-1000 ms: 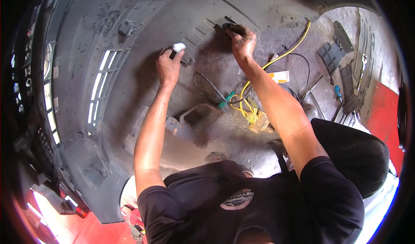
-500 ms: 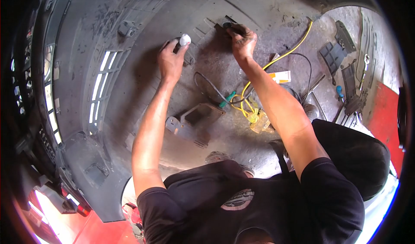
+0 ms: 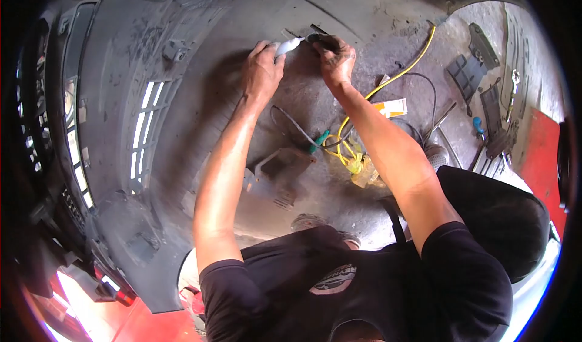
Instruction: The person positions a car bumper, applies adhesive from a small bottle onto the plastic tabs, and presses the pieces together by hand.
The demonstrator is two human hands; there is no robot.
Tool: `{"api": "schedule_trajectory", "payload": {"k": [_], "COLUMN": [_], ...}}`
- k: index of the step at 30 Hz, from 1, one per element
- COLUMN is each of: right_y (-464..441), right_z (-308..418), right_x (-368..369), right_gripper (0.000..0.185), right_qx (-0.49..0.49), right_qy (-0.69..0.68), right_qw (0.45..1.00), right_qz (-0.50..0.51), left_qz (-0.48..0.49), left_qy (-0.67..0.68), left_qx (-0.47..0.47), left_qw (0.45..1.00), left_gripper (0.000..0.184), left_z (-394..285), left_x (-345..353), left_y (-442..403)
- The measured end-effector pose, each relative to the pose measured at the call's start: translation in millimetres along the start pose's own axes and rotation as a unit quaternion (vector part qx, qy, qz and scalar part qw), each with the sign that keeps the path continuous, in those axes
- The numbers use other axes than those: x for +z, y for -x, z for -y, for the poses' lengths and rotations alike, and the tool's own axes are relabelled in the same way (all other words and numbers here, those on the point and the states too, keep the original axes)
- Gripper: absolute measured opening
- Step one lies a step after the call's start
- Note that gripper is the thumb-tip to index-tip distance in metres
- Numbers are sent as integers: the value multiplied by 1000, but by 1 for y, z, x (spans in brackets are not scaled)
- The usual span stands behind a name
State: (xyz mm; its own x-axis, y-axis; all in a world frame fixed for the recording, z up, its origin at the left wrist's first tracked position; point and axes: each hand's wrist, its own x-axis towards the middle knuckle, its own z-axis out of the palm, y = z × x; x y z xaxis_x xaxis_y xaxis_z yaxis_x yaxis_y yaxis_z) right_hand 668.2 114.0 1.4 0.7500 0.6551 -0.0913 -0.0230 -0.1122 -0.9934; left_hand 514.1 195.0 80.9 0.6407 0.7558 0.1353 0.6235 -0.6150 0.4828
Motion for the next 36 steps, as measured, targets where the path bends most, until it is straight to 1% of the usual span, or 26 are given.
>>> {"api": "schedule_trajectory", "payload": {"k": [2, 5, 8, 11, 14, 17, 23, 29, 33, 36], "right_y": [1, 1, 1, 1, 0, -1, -1, 0, 0, 0], "right_z": [2, 4, 3, 10, 3, 0, -2, 5, 4, 4], "right_x": [2, 0, -2, -3, -1, -1, -2, -3, -3, -2], "right_gripper": [16, 15, 15, 14, 15, 16, 17, 15, 15, 15], "right_qx": [15, 16, 11, 5, 40, 15, 32, 11, 23, 39], "right_qy": [-28, 13, 24, 54, 20, 32, 35, 54, 46, 26], "right_qw": [1000, 1000, 1000, 998, 999, 999, 999, 998, 999, 999], "right_qz": [-2, 0, 18, 14, 7, 6, 11, 6, 9, 11], "left_qz": [7, 17, 24, 35, 43, 50, 60, 64, 57, 69], "left_qy": [-3, -23, -39, -46, -53, -68, -89, -102, -104, -105], "left_qx": [-6, -3, -2, -9, -16, -19, -2, 1, 5, -4], "left_qw": [1000, 1000, 999, 998, 998, 996, 994, 993, 993, 992], "left_gripper": [26, 25, 25, 25, 25, 25, 25, 25, 26, 27], "left_z": [-3, -6, -8, -11, -14, -16, -21, -22, -21, -23], "left_x": [0, 3, 6, 5, 5, 6, 3, 2, 3, 1], "left_y": [-4, -6, -6, -7, -8, -9, -12, -14, -13, -13]}}
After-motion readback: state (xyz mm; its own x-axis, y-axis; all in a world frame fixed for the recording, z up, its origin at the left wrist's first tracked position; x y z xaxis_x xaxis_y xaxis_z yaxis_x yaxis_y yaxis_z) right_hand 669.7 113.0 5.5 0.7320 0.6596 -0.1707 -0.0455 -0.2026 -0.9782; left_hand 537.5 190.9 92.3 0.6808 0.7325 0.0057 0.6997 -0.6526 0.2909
